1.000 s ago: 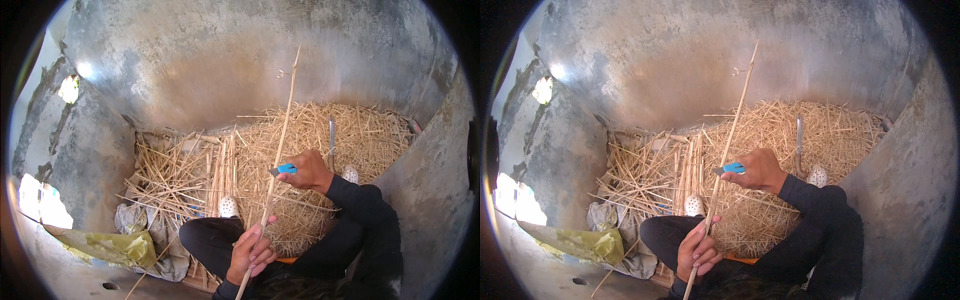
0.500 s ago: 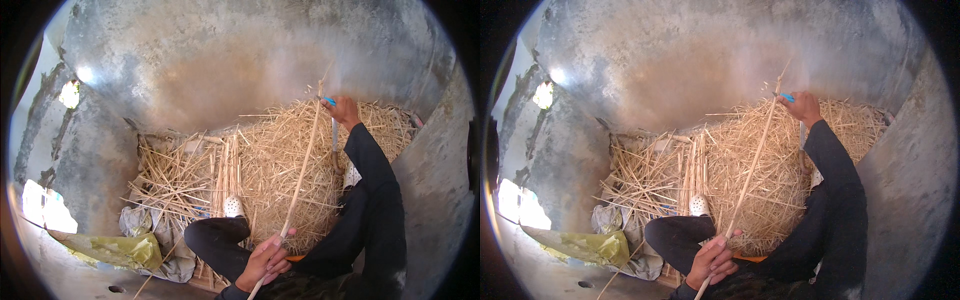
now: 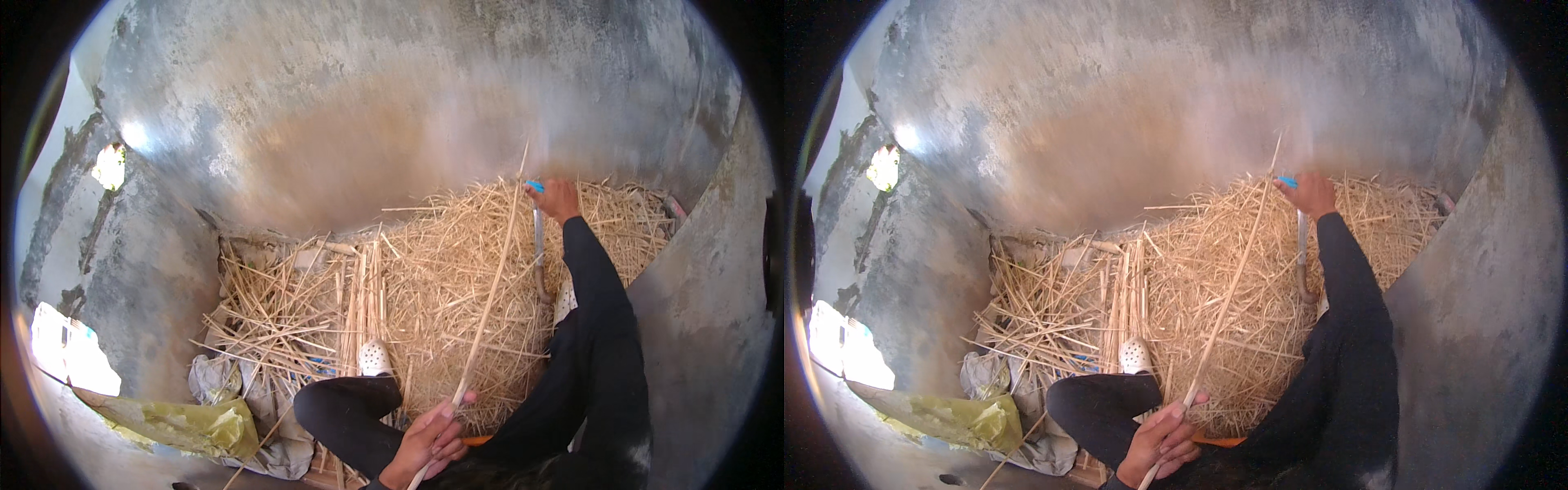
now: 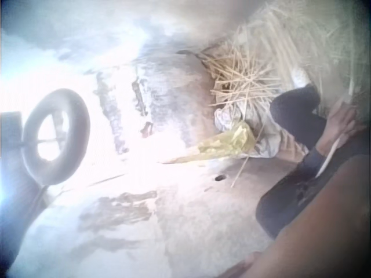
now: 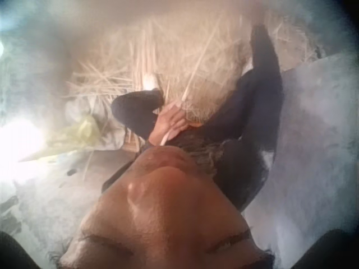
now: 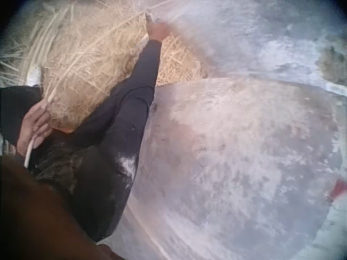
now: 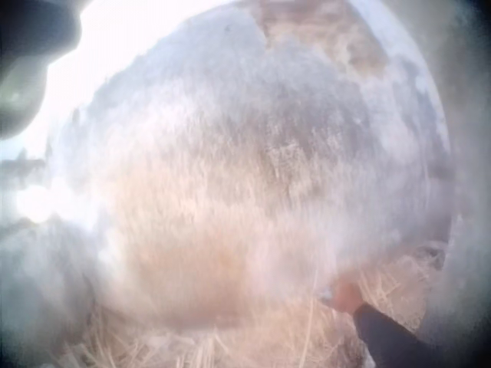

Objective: The person sits on the floor and uses a knife to strip the outer layers and small branches from a long, thin stick. They hold the stick with their left hand and scrape it with the knife in their right hand, working from the bottom to the top.

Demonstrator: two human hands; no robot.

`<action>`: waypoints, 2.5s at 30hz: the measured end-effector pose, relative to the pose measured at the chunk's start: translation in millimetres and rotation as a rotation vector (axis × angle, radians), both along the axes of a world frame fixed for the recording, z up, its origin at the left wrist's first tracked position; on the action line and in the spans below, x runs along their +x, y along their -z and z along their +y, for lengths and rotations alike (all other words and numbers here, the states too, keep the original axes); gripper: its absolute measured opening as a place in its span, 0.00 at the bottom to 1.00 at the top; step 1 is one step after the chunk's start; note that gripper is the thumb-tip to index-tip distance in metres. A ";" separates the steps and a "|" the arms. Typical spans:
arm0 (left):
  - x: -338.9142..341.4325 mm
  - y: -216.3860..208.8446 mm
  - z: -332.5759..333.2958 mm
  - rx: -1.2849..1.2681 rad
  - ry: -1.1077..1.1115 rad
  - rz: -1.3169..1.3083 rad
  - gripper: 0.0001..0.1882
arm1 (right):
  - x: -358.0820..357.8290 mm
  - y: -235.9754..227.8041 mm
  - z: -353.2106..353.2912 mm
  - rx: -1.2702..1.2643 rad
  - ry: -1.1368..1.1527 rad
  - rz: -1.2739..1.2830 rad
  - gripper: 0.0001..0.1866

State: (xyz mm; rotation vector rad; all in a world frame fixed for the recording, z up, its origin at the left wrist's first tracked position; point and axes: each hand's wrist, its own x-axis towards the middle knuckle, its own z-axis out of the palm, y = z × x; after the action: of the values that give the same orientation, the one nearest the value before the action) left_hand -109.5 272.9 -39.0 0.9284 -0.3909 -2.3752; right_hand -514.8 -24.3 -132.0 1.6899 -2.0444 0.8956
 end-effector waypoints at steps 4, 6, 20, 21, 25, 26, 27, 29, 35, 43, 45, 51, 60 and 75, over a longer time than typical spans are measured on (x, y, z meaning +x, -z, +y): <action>-2.9 3.6 -7.1 -0.039 0.010 -0.021 0.23 | 0.2 15.0 -6.7 0.144 0.064 -0.179 0.42; -3.6 3.1 -14.2 -0.103 0.005 -0.057 0.23 | 4.4 7.2 -8.7 0.428 -0.128 -0.673 0.42; 17.6 -5.8 -40.7 -0.361 -0.196 -0.165 0.22 | 176.0 -57.2 116.8 0.346 -0.766 -0.181 0.38; 16.5 -7.9 -42.8 -0.382 -0.193 -0.163 0.22 | 184.7 -66.2 131.4 0.344 -0.828 -0.094 0.36; 14.2 -21.9 -34.5 -0.386 -0.181 -0.176 0.22 | 196.7 -66.3 142.2 0.180 -0.788 -0.046 0.35; 14.0 -24.3 -31.6 -0.383 -0.175 -0.183 0.22 | 192.2 -61.5 132.3 0.165 -0.734 -0.065 0.35; 13.6 -26.9 -30.7 -0.385 -0.165 -0.188 0.22 | 186.4 -60.2 122.0 0.146 -0.676 -0.082 0.35; 10.6 -24.6 -32.8 -0.360 -0.187 -0.138 0.22 | 170.2 -64.9 103.6 0.142 -0.642 -0.107 0.37; 19.2 -30.2 -22.1 -0.391 -0.189 -0.122 0.22 | 199.0 -67.4 126.5 0.039 -0.757 -0.067 0.41; 11.7 -18.6 -1.3 -0.290 -0.027 -0.115 0.24 | 85.8 -43.1 40.9 0.228 -0.121 -0.161 0.42; 10.2 -19.1 -2.6 -0.340 -0.033 -0.178 0.24 | 78.2 -43.3 39.8 0.265 -0.169 -0.194 0.43; 23.9 -15.2 -19.0 -0.509 -0.083 -0.329 0.24 | 199.2 -57.6 139.4 0.343 -0.793 0.033 0.32; 12.4 -22.0 -3.6 -0.542 0.005 -0.387 0.26 | 93.2 -47.7 51.6 0.254 -0.270 -0.215 0.45; 13.7 1.6 -3.8 -0.649 0.020 -0.467 0.24 | 79.3 -37.7 25.7 0.286 -0.079 -0.387 0.46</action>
State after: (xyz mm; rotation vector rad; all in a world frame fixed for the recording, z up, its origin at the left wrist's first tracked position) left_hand -95.8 269.0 -40.6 1.1296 -1.2593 -1.8185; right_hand -435.5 1.3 -94.3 1.8715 -2.4737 1.0673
